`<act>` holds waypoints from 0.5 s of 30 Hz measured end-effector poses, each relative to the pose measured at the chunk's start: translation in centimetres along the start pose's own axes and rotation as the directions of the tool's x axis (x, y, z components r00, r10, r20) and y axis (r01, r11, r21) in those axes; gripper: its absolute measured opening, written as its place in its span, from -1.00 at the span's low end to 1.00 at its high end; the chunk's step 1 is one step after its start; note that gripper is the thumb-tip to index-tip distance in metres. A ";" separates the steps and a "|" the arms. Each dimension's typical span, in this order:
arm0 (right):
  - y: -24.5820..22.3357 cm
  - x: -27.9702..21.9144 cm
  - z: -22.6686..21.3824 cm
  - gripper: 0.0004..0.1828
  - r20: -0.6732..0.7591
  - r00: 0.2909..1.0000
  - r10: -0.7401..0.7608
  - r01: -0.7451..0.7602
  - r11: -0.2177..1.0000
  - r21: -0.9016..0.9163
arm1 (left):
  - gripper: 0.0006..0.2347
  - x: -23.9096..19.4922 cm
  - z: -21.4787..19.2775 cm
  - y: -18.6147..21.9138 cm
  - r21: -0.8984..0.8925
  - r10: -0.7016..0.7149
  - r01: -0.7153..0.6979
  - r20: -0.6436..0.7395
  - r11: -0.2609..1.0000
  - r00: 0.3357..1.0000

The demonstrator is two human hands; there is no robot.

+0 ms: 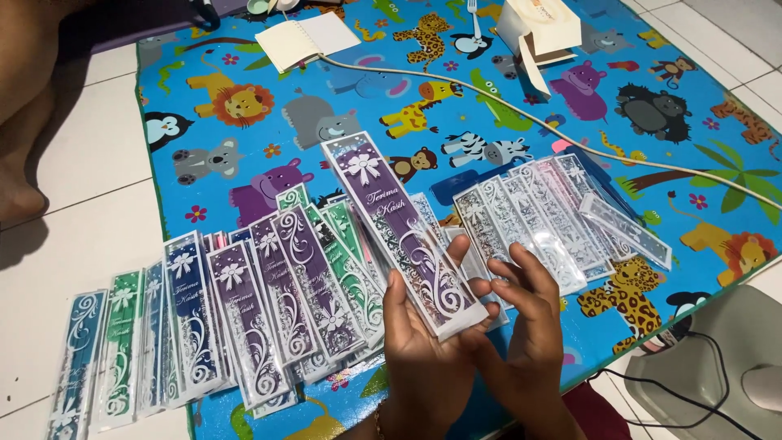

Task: The person is packaging decorative bookmarks by inserting them into plastic sleeves and sealing the ends with a handheld heat sealer.

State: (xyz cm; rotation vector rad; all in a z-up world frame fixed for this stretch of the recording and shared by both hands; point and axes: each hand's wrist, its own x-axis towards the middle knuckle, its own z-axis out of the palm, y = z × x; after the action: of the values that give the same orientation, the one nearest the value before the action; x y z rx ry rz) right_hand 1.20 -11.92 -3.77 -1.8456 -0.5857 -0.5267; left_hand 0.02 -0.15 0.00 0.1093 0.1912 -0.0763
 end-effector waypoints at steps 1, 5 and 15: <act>0.0 0.0 0.1 -0.46 -0.007 1.000 0.003 -0.003 1.000 -0.003 | -0.34 0.0 0.3 -0.1 -0.015 0.023 -0.023 -0.019 1.000 1.000; -0.2 0.0 0.2 -0.47 -0.014 1.000 0.021 -0.021 1.000 0.006 | -0.34 0.0 0.3 -0.1 0.023 0.019 -0.017 -0.068 1.000 0.997; -0.8 0.6 0.4 -0.47 0.024 0.995 0.095 -0.096 0.993 0.067 | -0.40 -0.1 0.8 -0.2 0.038 0.061 -0.058 -0.074 0.998 0.995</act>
State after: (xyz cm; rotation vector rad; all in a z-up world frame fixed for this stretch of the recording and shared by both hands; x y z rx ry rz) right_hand 1.21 -11.21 -2.94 -1.8069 -0.5206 -0.4193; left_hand 0.06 -0.48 0.78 0.1535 0.2616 -0.0161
